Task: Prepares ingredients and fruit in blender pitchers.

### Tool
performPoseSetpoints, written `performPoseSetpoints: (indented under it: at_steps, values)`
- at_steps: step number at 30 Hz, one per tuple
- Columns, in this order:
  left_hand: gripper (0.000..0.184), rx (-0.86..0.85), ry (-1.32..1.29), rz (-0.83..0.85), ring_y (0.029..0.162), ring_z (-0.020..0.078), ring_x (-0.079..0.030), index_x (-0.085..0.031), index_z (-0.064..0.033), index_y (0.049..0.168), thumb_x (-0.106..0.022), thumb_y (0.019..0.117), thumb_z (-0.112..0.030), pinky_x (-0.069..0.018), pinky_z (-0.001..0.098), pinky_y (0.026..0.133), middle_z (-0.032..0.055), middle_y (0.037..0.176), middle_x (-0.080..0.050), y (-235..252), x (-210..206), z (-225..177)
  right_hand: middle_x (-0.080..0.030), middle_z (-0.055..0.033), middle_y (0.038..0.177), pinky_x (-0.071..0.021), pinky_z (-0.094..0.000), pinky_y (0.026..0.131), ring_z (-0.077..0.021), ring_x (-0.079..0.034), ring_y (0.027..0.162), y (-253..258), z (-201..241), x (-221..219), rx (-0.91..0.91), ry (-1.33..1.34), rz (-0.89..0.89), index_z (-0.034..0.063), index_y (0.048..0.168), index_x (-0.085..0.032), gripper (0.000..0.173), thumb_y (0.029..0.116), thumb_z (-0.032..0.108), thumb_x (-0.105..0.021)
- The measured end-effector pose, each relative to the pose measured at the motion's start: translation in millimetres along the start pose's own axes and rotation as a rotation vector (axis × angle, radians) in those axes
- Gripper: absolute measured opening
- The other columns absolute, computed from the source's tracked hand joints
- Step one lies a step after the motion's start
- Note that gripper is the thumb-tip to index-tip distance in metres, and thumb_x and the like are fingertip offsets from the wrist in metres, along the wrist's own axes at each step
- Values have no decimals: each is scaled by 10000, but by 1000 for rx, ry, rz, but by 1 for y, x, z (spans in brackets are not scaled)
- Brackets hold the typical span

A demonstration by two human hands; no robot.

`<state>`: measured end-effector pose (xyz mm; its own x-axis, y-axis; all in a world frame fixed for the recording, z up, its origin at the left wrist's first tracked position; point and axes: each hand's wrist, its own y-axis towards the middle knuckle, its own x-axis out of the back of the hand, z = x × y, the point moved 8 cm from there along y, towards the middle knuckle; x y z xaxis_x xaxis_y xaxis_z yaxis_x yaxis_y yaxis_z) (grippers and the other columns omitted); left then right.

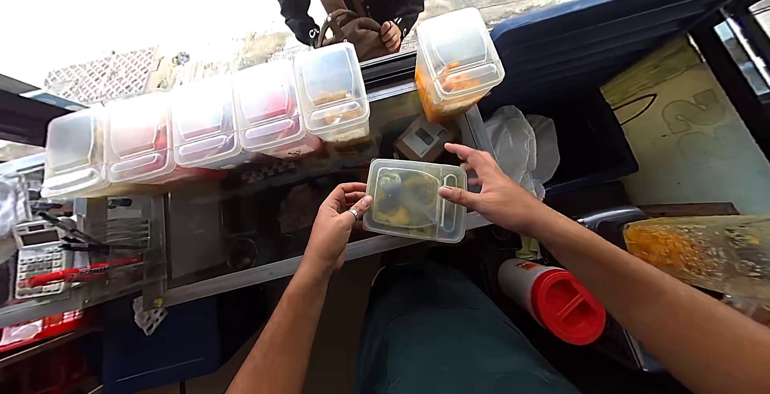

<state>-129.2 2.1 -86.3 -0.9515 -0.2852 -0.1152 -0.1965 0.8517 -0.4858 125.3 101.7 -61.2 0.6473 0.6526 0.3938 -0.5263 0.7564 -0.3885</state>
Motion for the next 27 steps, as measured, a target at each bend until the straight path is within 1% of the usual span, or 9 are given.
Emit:
performPoseSetpoints:
  at_steps: [1,3,7,9,11,14,18,22,27]
  values:
    - [256,30,23,35,952,263,-711,-642,-20,1239,-654,988,-70,-621,416,807,159,1104,-707,6,-2,-7,-542,-85,1429,-573,-475,960,-244,-613,1225,-2,-19,-7,-106,239,17,257,1561,-383,775,917,545,-702]
    - [245,54,139,84,937,241,-721,-677,-2,1207,-676,982,-98,-617,389,809,149,1088,-729,20,-11,-23,-634,-112,1326,-617,-445,916,-259,-691,1125,-12,-35,-24,-200,604,-11,188,1532,-354,672,992,468,-640]
    - [164,-69,735,225,889,115,-723,-772,-117,1111,-698,981,-183,-599,362,836,14,993,-769,58,-54,-78,-634,-117,1307,-627,-415,884,-248,-693,1105,-37,-47,-38,-186,865,-351,137,1528,-344,629,1018,383,-618]
    - [184,-184,1037,310,889,130,-716,-760,-150,1150,-671,992,-180,-590,423,835,8,990,-762,76,-84,-111,-619,-146,1286,-633,-434,858,-274,-696,1083,-37,-44,-49,-176,993,-497,117,1521,-317,632,1018,338,-629]
    - [263,-247,1209,359,902,196,-713,-698,-133,1224,-658,964,-129,-574,485,841,50,992,-752,97,-105,-135,-600,-174,1293,-630,-452,870,-294,-691,1082,-22,-34,-58,-160,1121,-594,108,1526,-287,637,1023,294,-630]
    - [321,-320,1305,336,923,263,-710,-603,-91,1228,-656,912,-83,-567,529,822,98,992,-733,139,-117,-162,-597,-190,1282,-625,-466,876,-307,-692,1076,19,-18,-64,-130,1252,-709,98,1496,-299,631,1011,278,-660]
    - [300,-329,1394,223,999,355,-668,-603,-58,1202,-625,907,-108,-529,606,826,168,1044,-685,183,-119,-199,-571,-201,1330,-617,-478,897,-311,-678,1115,82,6,-56,-114,1272,-769,115,1514,-288,696,989,331,-692]
    - [310,-323,1398,194,1069,383,-644,-604,-69,1212,-599,918,-168,-486,668,866,182,1094,-679,223,-108,-205,-546,-227,1359,-580,-537,933,-361,-628,1178,123,16,-50,-180,1254,-831,156,1503,-308,784,923,447,-749]
    - [349,-504,1439,139,1165,367,-613,-611,-90,1258,-637,922,-183,-410,676,994,154,1164,-683,209,-104,-213,-539,-216,1373,-565,-562,923,-372,-613,1189,140,19,-45,-226,1219,-822,204,1516,-294,893,857,579,-765]
